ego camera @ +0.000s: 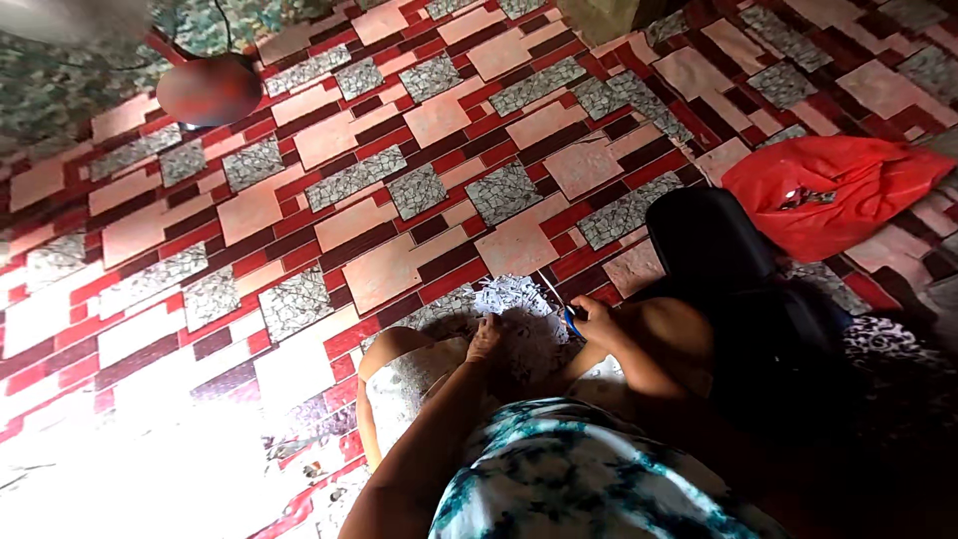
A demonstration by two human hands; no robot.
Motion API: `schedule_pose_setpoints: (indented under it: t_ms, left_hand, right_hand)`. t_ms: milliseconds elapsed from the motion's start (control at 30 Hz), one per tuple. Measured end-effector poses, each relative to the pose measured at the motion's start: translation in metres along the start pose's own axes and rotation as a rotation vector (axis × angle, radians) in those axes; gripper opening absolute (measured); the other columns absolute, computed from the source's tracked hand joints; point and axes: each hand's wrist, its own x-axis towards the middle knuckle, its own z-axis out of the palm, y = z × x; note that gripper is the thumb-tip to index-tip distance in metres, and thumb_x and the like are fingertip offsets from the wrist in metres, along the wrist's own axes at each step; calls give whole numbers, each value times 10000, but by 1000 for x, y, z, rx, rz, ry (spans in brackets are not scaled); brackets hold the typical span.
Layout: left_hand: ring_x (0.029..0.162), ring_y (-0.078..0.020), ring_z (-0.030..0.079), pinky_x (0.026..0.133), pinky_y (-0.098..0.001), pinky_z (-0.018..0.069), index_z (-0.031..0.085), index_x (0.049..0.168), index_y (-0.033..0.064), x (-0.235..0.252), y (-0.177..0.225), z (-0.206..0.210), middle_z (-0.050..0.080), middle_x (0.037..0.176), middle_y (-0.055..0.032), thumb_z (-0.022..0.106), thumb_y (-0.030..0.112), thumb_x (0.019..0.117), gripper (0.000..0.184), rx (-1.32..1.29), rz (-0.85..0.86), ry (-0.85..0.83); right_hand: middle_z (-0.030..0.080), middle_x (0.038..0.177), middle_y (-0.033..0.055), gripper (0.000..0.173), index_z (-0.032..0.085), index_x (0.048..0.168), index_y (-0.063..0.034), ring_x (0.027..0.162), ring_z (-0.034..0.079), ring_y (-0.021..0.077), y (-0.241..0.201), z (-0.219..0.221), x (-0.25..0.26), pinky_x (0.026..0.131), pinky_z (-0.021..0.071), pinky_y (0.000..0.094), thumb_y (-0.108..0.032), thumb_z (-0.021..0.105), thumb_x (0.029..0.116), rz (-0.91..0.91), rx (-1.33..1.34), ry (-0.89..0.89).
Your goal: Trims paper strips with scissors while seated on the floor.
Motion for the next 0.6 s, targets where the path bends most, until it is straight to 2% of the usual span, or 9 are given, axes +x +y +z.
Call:
schedule_pose_setpoints:
  t_ms: [133,267,367,467,533,600]
  left_hand:
    - [1418,-437,414,1116,-524,442,559,1452,140,-1,7,-7,402,1535,-249,588,7,961,510,30,-23,-29]
    - [1392,-437,450,1072,-566,472,593,1416,150,9,5,-11,411,1535,-236,572,40,988,442,85,19,-69]
    - [1370,-437,471,1061,-573,480,635,1360,131,11,4,-16,429,1514,-239,704,111,910,456,116,92,-109]
    - [1370,-429,464,1084,-569,457,674,1276,92,10,7,-20,462,1476,-247,776,208,873,431,133,149,-155]
    - [1362,-419,480,1091,-575,450,690,1238,72,9,9,-20,505,1450,-239,748,258,914,378,143,197,-172]
    - [1365,-404,496,1102,-574,440,690,1277,80,5,15,-19,537,1448,-221,622,259,1007,332,174,204,-168]
  right_hand:
    - [656,1268,223,421,600,1356,-2,1210,623,333,-3,-4,-4,1069,458,506,-229,635,1003,-8,-43,-55]
    - [666,1245,216,405,614,1338,-14,1181,635,330,-4,-5,-2,1047,473,509,-223,651,993,-5,-36,-66]
    - [659,1258,214,426,606,1351,-13,1199,625,329,-3,-7,0,1064,462,500,-247,649,997,-5,-36,-75]
    - [655,1263,212,428,608,1341,-11,1207,619,323,1,-10,-1,1066,462,487,-246,656,987,-19,-6,-70]
    - [656,1265,213,420,617,1330,-17,1217,615,330,3,-10,-1,1068,460,503,-232,662,972,-32,-2,-55]
    - [661,1245,213,396,630,1303,-17,1198,620,332,5,-10,-1,1052,466,513,-220,666,965,-43,6,-46]
